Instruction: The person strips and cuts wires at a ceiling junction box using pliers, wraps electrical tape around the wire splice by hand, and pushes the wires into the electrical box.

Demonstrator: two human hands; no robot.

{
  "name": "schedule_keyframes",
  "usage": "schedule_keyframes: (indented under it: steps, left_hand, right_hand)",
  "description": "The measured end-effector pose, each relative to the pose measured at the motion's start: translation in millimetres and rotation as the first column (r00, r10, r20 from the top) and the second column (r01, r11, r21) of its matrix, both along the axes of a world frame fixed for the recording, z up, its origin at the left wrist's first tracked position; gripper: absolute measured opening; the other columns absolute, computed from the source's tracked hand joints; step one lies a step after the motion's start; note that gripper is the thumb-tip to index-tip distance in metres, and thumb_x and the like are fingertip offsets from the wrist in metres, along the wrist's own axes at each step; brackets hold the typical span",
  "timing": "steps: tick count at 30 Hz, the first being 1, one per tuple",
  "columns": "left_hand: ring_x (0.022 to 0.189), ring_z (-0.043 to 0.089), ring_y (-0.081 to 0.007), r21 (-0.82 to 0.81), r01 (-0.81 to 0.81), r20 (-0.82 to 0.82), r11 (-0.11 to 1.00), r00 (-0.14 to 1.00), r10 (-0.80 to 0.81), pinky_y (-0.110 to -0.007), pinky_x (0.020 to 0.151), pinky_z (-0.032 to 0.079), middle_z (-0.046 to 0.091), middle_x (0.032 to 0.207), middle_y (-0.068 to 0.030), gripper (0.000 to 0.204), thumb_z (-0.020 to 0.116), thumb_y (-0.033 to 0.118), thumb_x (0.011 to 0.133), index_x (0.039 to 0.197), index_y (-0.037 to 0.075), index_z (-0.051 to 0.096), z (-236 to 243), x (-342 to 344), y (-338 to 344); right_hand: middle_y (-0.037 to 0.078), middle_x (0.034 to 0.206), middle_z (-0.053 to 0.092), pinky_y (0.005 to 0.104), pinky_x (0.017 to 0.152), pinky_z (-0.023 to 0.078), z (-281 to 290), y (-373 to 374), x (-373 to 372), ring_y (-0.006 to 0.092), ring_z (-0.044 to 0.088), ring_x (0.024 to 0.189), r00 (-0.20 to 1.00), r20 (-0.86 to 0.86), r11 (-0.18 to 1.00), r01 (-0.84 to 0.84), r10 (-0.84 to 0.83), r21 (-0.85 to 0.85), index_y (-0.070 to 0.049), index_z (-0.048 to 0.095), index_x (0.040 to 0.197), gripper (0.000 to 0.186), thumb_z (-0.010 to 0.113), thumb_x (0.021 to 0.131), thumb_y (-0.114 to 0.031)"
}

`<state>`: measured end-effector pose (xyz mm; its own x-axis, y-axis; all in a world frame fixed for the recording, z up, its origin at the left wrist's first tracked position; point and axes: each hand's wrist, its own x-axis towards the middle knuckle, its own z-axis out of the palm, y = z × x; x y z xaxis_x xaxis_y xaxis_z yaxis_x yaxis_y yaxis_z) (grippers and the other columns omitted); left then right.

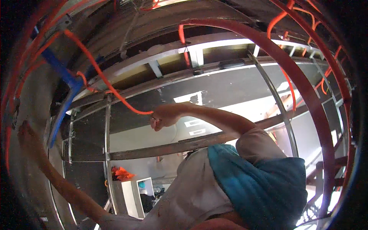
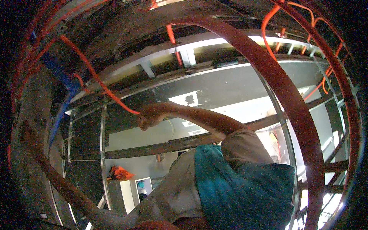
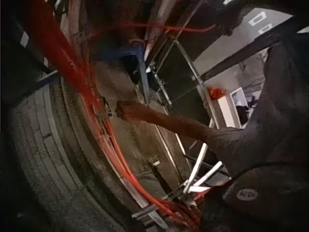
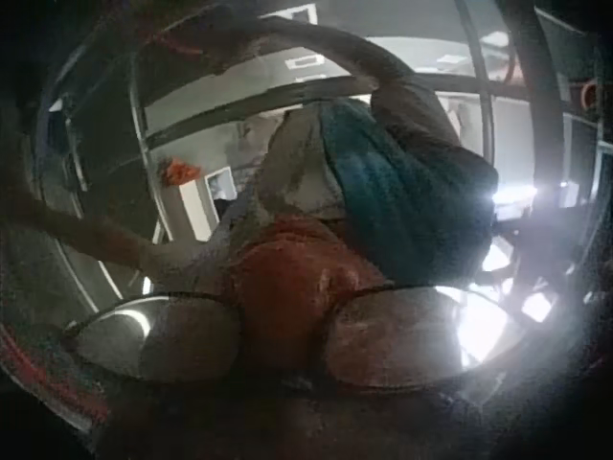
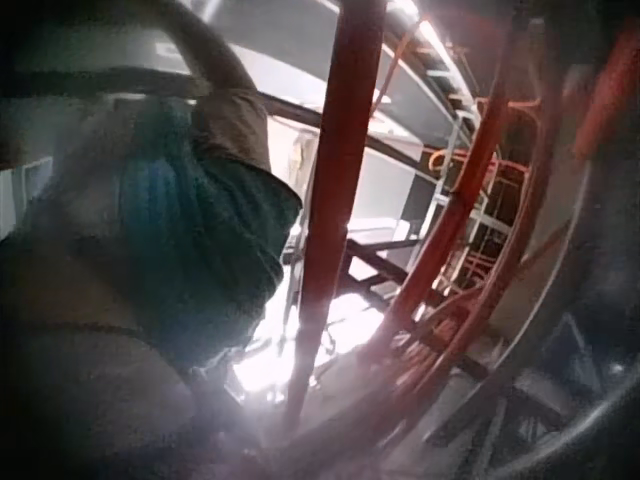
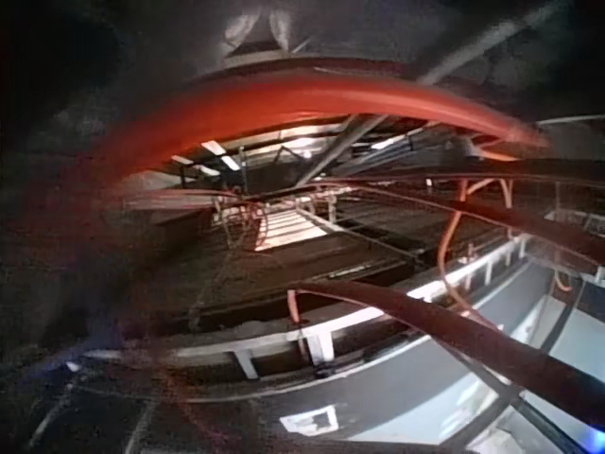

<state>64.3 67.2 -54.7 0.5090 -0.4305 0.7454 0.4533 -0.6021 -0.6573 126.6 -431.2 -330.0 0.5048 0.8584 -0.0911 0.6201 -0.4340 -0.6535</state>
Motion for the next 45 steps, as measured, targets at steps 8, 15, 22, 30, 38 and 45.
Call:
schedule_keyframes:
  steps: [8,15,22,30,38,45]
  left_hand:
    - [0.112,0.063,-0.0280,-0.012,0.023,0.082,1.000,0.996,-0.022,-0.040,0.097,0.050,0.069,0.116,-0.0096,0.026,0.056,0.015,0.094,0.119,0.011,0.066,-8.5,16.8,15.7]
    - [0.113,0.062,-0.0280,-0.037,0.041,0.041,0.998,0.998,-0.039,-0.041,0.097,0.050,0.068,0.117,-0.0097,0.027,0.057,0.015,0.094,0.119,0.011,0.066,-6.9,26.7,0.9]
    - [0.113,0.062,-0.0280,-0.512,-0.092,0.101,0.854,0.981,0.167,-0.042,0.098,0.049,0.068,0.118,-0.0099,0.027,0.057,0.015,0.094,0.119,0.012,0.066,-15.8,9.8,-57.2]
    - [0.112,0.055,-0.0275,-0.324,0.146,0.327,0.935,0.944,-0.034,-0.042,0.089,0.051,0.057,0.128,-0.0061,0.041,0.070,0.017,0.084,0.123,0.009,0.062,-28.3,-2.8,-73.9]
    - [0.105,0.057,-0.0314,-0.161,0.346,0.385,0.924,0.885,-0.264,-0.043,0.083,0.051,0.057,0.118,-0.0108,0.044,0.073,0.016,0.083,0.122,0.004,0.058,-19.6,2.6,-68.1]
    - [0.101,0.058,-0.0333,-0.096,0.366,0.416,0.926,0.860,-0.296,-0.044,0.083,0.051,0.058,0.116,-0.0124,0.036,0.072,0.012,0.084,0.116,0.003,0.059,-18.3,14.6,-60.5]
  right_hand:
    - [0.020,0.112,0.070,0.0429,0.090,0.052,-40.3,-61.9,-64.2,0.0347,0.067,0.105,0.974,-0.049,0.972,0.217,-0.222,-0.091,-0.004,0.067,0.119,0.043,0.057,0.098,-0.041]
    - [0.022,0.099,0.065,0.0506,0.081,0.052,-123.0,-106.8,-84.0,0.0403,0.065,0.093,0.990,0.082,0.981,0.128,-0.117,-0.144,-0.006,0.058,0.121,0.037,0.045,0.103,-0.036]
    - [0.024,0.122,0.063,0.0450,0.096,0.050,-197.1,-128.5,-91.9,0.0361,0.065,0.107,0.995,-0.028,0.937,0.077,-0.093,-0.340,-0.004,0.052,0.139,0.048,0.052,0.095,-0.025]
    - [0.019,0.109,0.069,0.0424,0.082,0.053,-128.1,-95.5,-110.3,0.0310,0.069,0.097,0.991,0.115,0.991,0.077,-0.064,-0.110,-0.004,0.063,0.116,0.030,0.055,0.098,-0.026]
    - [0.016,0.115,0.068,0.0403,0.081,0.052,-151.9,-111.2,-89.2,0.0263,0.067,0.100,0.975,-0.204,0.988,0.060,-0.089,-0.145,-0.004,0.062,0.118,0.032,0.054,0.099,-0.028]
    - [0.017,0.114,0.067,0.0401,0.083,0.050,-164.5,-106.4,-77.0,0.0279,0.065,0.100,0.926,-0.352,0.989,0.115,-0.139,-0.088,-0.004,0.063,0.116,0.033,0.055,0.099,-0.031]
